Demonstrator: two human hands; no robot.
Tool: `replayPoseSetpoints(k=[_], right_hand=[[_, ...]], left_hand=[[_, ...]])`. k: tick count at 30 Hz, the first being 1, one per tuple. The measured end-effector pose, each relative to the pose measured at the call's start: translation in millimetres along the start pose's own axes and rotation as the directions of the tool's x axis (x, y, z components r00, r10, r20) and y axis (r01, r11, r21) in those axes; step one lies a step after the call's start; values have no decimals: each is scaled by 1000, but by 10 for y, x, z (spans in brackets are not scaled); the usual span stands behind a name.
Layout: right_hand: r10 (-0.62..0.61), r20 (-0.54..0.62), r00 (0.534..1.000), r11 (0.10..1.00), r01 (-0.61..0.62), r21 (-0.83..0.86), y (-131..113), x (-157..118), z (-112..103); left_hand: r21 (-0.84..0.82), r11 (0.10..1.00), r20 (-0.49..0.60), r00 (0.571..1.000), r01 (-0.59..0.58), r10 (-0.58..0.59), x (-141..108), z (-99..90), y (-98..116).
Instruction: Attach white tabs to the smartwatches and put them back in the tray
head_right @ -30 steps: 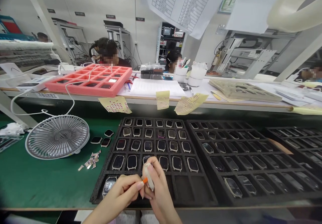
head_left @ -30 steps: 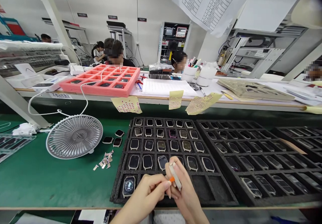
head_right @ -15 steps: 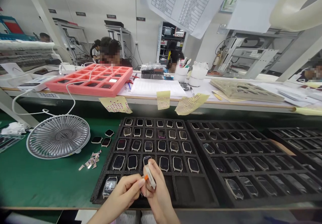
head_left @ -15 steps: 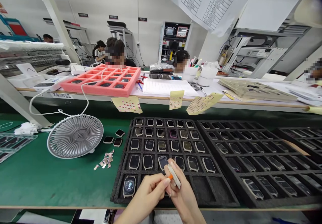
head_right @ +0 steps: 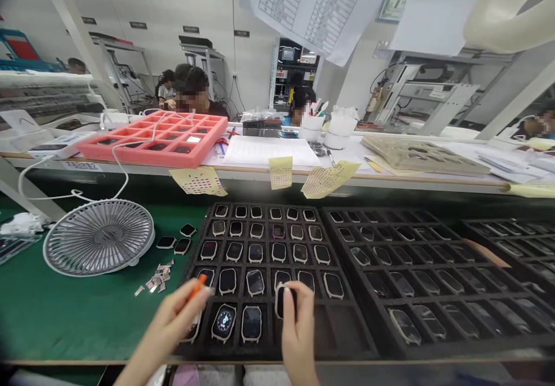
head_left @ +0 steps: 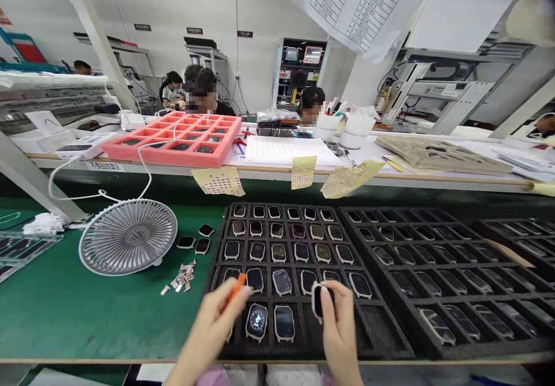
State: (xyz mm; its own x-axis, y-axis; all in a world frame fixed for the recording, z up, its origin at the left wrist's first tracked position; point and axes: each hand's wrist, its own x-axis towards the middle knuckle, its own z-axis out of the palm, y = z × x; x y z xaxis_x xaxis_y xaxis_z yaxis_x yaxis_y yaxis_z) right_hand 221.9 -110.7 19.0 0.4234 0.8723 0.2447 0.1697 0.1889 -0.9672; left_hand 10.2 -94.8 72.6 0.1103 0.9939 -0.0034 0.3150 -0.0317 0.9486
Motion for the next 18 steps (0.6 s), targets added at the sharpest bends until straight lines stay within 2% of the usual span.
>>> replayPoseSetpoints(k=[1, 3, 6, 9, 12, 15, 18], right_hand=[[-48, 28, 998, 993, 51, -106, 84, 36, -98], [-117, 191, 975, 946, 168, -279, 220, 76, -260], [-212, 376, 902, 838, 366, -405, 307, 64, -364], [-327, 434, 839, 708, 522, -476, 277, 33, -339], [-427, 474, 770, 564, 637, -525, 209, 9, -254], [-428, 565, 706, 496, 706, -507, 154, -25, -125], [-382, 604, 699, 480, 709, -517, 125, -49, 7]], left_hand=[[64, 998, -93, 996, 10, -4, 9, -167, -62], [207, 974, -281, 959, 89, -28, 31, -484, -203], [371, 892, -354, 927, 258, -121, 75, -789, -439], [501, 801, -373, 917, 328, -142, 130, -880, -668], [544, 752, -374, 910, 373, -182, 172, -893, -811], [502, 755, -398, 888, 422, -232, 166, -900, -825], [440, 829, -369, 911, 344, -183, 111, -876, -753]])
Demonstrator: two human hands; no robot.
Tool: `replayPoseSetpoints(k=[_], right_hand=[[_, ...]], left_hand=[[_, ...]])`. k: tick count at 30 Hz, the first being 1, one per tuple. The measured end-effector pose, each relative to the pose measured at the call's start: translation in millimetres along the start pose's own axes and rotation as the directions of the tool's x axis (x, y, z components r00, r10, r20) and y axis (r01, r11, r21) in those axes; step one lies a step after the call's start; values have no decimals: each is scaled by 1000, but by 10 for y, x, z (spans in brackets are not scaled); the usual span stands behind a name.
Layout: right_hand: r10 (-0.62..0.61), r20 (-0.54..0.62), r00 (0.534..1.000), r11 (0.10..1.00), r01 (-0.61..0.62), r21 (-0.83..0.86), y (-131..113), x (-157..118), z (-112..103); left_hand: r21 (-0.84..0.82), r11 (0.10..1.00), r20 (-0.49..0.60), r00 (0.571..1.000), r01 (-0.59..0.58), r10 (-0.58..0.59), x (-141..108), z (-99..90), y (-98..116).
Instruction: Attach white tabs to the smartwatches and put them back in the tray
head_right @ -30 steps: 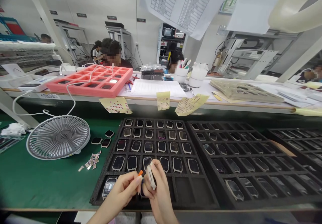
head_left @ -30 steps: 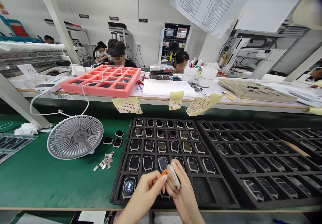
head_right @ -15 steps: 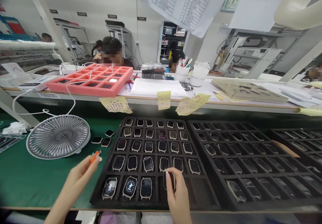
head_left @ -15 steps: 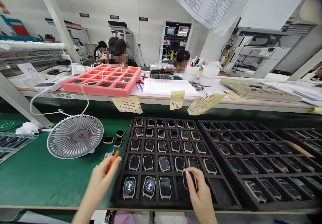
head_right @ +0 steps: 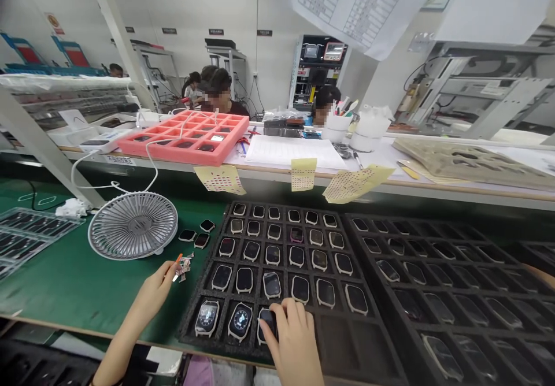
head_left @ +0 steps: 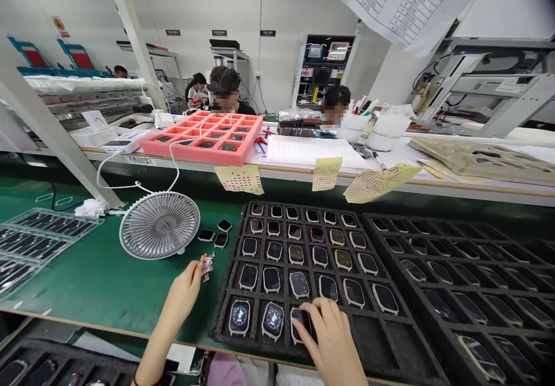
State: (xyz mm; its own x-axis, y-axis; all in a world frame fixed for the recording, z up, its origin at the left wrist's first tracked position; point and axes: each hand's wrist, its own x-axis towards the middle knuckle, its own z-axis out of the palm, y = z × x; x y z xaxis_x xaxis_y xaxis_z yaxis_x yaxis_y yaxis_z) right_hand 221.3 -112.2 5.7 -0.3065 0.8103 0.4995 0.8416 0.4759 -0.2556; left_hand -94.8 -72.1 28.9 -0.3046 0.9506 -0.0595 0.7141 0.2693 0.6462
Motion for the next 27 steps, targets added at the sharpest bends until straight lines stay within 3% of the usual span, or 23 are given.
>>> replayPoseSetpoints(k=[5, 9, 11, 13, 17, 19, 22, 27], right_hand=[[87, 156, 984, 979, -114, 168, -35, 51, 3], [173, 308, 935, 843, -303, 445, -38, 14, -48], [211, 388, 897, 718, -412, 562, -57, 25, -80], [287, 416, 863, 542, -504, 672, -90, 83, -130], [428, 445, 786, 20, -501, 865, -210, 298, -267], [433, 489, 758, -191, -452, 871, -285, 403, -316], [403, 511, 759, -343, -392, 854, -368, 506, -330], [361, 492, 792, -422, -332, 844, -383, 554, -267]], left_hand=[[-172, 976, -12, 991, -130, 130, -197, -21, 200], [-241, 946, 57, 969, -219, 239, -392, 5, 478], [-282, 929, 163, 943, -239, 291, -501, 52, 635], [-348, 908, 299, 890, -234, 344, -609, 118, 788], [-449, 871, 523, 732, -199, 437, -775, 228, 1073], [-446, 870, 545, 707, -212, 451, -818, 247, 1192], [-464, 854, 537, 692, -234, 482, -834, 253, 1306], [-521, 829, 540, 673, -205, 505, -804, 280, 1322]])
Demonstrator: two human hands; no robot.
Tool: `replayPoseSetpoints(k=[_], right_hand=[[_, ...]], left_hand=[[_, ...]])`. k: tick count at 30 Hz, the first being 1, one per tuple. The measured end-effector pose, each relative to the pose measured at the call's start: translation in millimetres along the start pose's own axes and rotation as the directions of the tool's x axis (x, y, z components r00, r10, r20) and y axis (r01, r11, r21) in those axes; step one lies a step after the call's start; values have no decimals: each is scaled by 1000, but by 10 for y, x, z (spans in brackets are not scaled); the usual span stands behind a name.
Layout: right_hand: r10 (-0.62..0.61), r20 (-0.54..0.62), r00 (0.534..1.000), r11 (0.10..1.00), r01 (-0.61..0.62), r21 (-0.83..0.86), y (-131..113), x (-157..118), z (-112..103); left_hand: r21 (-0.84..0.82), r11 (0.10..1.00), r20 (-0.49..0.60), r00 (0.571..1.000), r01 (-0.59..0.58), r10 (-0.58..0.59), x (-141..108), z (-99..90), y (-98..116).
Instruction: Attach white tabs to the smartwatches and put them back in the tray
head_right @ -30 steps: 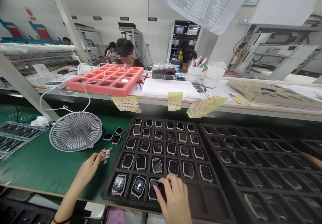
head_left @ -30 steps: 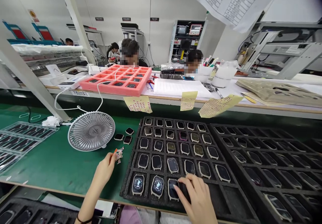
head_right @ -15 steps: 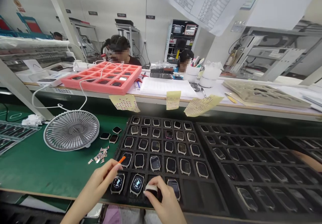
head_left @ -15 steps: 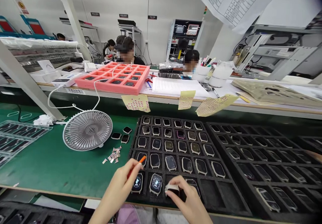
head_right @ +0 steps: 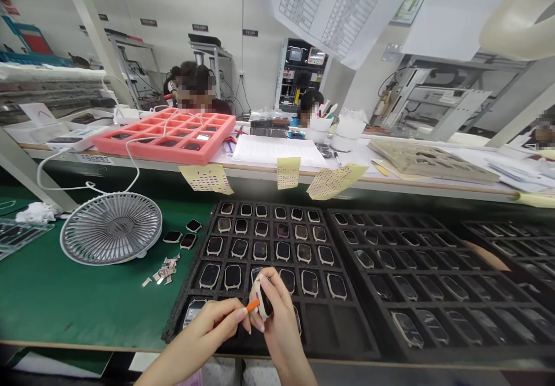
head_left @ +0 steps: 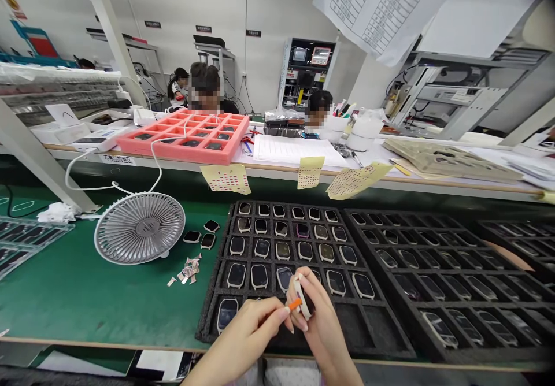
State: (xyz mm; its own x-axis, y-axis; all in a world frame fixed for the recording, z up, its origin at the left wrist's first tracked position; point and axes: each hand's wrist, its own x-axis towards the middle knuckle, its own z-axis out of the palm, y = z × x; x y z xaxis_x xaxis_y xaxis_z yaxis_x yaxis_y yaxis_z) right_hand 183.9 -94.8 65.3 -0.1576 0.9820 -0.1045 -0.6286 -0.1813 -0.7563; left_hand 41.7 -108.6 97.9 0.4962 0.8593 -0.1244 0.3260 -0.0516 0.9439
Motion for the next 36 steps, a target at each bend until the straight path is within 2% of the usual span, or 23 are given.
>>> replayPoseSetpoints(k=[8, 13, 17, 22, 31, 36], right_hand=[[21, 28, 999, 996, -23, 88, -12, 12, 27], [-5, -7, 1000, 1000, 5, 4, 32, 20, 6], [-9, -32, 999, 995, 6, -96, 61, 0, 2], [-20, -31, 999, 1000, 20, -3, 37, 10, 9], [-12, 5, 1000, 997, 11, 78, 45, 14, 2], [-51, -17, 999, 998, 51, -34, 60, 2, -19]], left_hand=[[-80, 997, -19, 1000, 16, -18, 24, 22, -74], [-87, 996, -41, 999, -14, 11, 44, 20, -104], [-126, 992, 13, 1000, 17, -16, 28, 13, -116], [-142, 990, -41, 999, -5, -1, 9, 19, -133], [-144, 990, -19, 1000, 6, -8, 19, 39, -162], [-126, 992, -19, 1000, 7, -9, 2, 7, -138]])
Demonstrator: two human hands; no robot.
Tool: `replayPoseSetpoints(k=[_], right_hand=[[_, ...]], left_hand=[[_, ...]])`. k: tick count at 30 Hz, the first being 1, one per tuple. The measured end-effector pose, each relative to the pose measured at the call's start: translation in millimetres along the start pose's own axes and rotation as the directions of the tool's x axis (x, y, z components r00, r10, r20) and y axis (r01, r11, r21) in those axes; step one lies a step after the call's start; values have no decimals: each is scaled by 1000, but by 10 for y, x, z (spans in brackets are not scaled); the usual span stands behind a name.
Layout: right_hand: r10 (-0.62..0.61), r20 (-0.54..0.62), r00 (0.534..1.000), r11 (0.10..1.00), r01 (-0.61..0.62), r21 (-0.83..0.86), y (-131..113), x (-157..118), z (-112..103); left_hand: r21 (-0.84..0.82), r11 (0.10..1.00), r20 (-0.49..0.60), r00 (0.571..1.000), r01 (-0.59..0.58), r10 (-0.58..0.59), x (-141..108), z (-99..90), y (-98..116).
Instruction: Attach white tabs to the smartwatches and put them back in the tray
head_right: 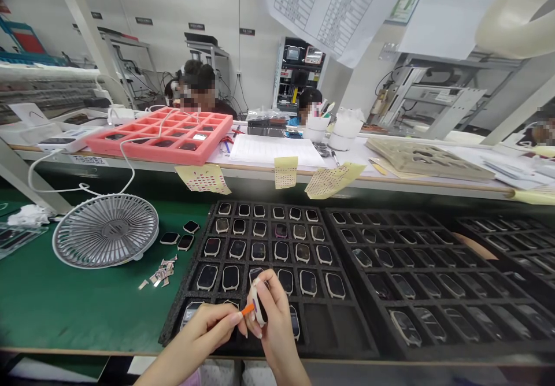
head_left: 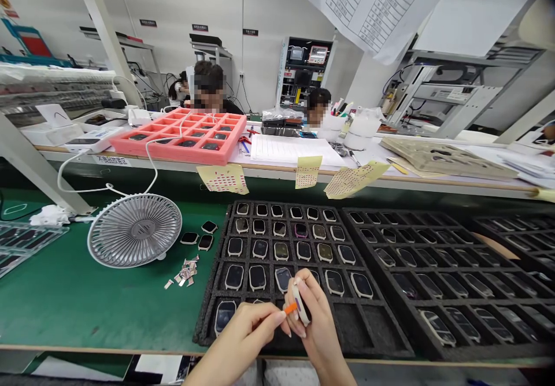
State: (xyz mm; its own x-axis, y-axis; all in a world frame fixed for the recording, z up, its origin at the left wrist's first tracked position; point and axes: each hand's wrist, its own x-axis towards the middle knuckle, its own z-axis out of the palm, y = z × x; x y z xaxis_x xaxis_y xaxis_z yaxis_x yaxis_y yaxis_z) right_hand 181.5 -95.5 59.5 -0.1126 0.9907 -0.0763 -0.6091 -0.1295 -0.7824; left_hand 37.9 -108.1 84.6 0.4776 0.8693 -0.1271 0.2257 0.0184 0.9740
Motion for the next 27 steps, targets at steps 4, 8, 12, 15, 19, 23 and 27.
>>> replayPoseSetpoints(k=[4, 8, 12, 15, 19, 23, 27], right_hand=[[5, 4, 1000, 997, -5, -81, -9, -18, -5], [93, 73, 993, 991, -99, 85, -10, -37, 31], [134, 46, 990, 971, -140, 196, 22, -34, 40], [141, -10, 990, 971, -136, 195, 39, -9, 22], [123, -90, 988, 985, -110, 137, 57, -5, 26], [91, -183, 979, 996, -94, -6, 133, -57, 68], [-17, -205, 979, 993, -8, -121, 169, -51, 28]], left_hand=[[-27, 999, 30, 999, 38, -37, -13, -27, -26], [-121, 993, 53, 999, 10, -4, 5, 17, -61], [-215, 976, 60, 998, -20, 33, 30, 82, -70], [-234, 972, 57, 998, -26, 40, 50, 84, -94], [-235, 972, -31, 999, -27, 21, 88, 65, -134], [-169, 984, -132, 991, -61, 39, 123, 104, -117], [-13, 998, -152, 987, -60, 58, 93, 46, -106]])
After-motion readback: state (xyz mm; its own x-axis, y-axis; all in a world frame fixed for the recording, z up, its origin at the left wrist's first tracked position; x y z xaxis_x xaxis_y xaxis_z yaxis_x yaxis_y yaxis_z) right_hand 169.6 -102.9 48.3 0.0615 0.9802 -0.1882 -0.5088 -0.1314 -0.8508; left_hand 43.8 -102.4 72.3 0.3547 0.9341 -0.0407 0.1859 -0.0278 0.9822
